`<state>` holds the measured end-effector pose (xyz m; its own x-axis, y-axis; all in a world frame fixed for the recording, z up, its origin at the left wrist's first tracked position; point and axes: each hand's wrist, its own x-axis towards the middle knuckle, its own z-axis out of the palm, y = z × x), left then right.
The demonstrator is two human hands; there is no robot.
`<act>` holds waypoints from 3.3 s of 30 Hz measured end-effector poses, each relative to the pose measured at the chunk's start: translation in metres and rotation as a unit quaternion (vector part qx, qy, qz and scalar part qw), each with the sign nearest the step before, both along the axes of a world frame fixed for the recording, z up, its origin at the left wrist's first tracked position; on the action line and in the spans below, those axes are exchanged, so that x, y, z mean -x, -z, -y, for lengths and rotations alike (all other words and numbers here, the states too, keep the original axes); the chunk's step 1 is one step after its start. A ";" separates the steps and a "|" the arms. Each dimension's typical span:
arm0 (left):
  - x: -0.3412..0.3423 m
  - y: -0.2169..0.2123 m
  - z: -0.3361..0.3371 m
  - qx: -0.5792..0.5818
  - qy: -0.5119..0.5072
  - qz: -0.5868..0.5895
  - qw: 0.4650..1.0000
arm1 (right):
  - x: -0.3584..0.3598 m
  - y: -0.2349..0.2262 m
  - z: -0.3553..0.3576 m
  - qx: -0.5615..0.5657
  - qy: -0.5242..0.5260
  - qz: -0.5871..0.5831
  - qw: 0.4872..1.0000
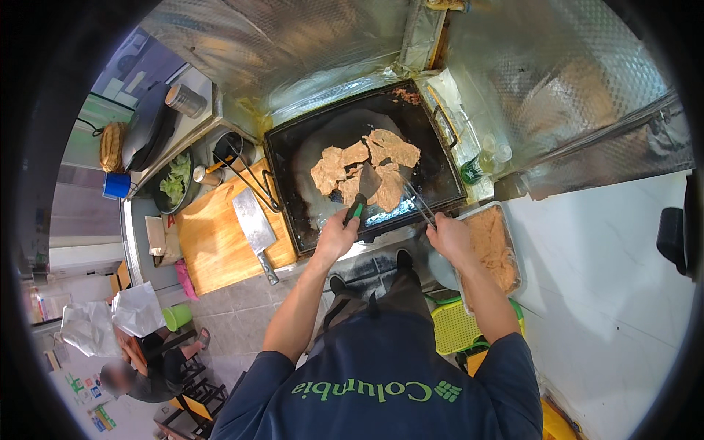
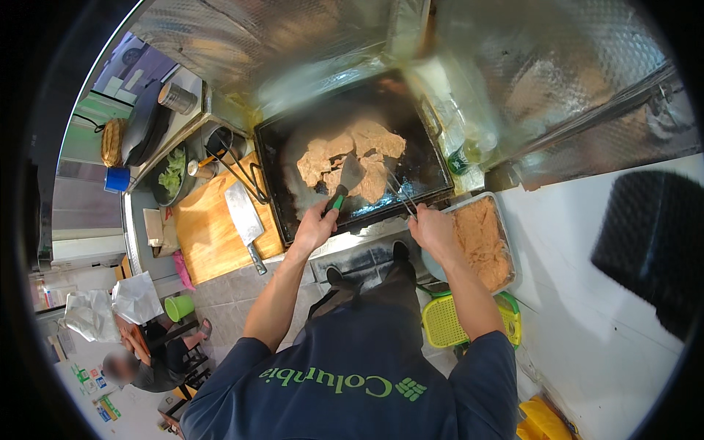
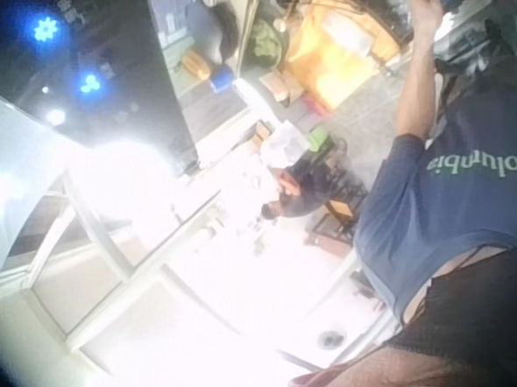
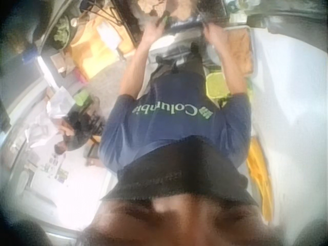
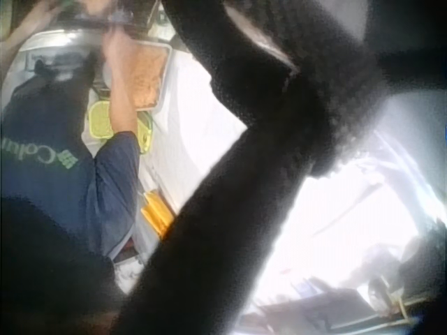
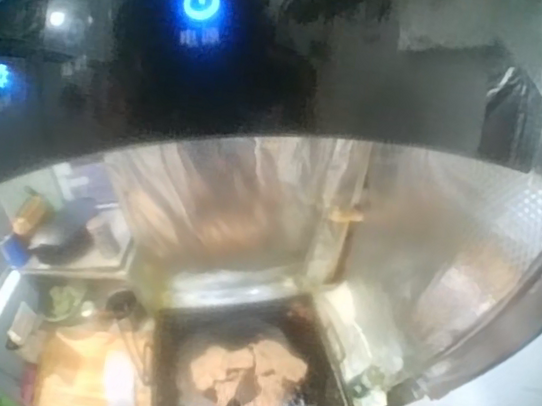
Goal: The person scrapes a flat-top griddle, then uses a spatula and tongs to scoop and spread a paste-like food onto the hot surface. They repeatedly flip and rearrange the cooking pieces. The person also handles a round bread item and a small container, placing them on a cutting board.
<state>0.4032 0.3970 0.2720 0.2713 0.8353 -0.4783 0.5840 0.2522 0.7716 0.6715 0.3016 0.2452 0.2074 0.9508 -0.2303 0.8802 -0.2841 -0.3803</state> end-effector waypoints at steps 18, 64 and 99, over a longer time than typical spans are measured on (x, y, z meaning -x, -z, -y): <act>-0.013 0.015 -0.019 0.034 -0.006 0.023 0.999 | -0.014 0.011 -0.037 -0.020 0.027 -0.009 0.999; 0.087 0.022 0.007 -0.006 -0.070 0.036 0.997 | 0.072 -0.003 -0.044 0.038 -0.089 -0.018 0.995; 0.106 0.007 -0.025 0.120 -0.221 0.221 0.942 | -0.011 0.070 0.331 0.105 0.480 -0.004 0.871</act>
<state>0.2972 0.4221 0.2650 0.1396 0.7960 -0.5890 0.0162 0.5929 0.8051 0.6829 -0.0297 0.1748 0.8814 0.2760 -0.3834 0.1952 -0.9519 -0.2364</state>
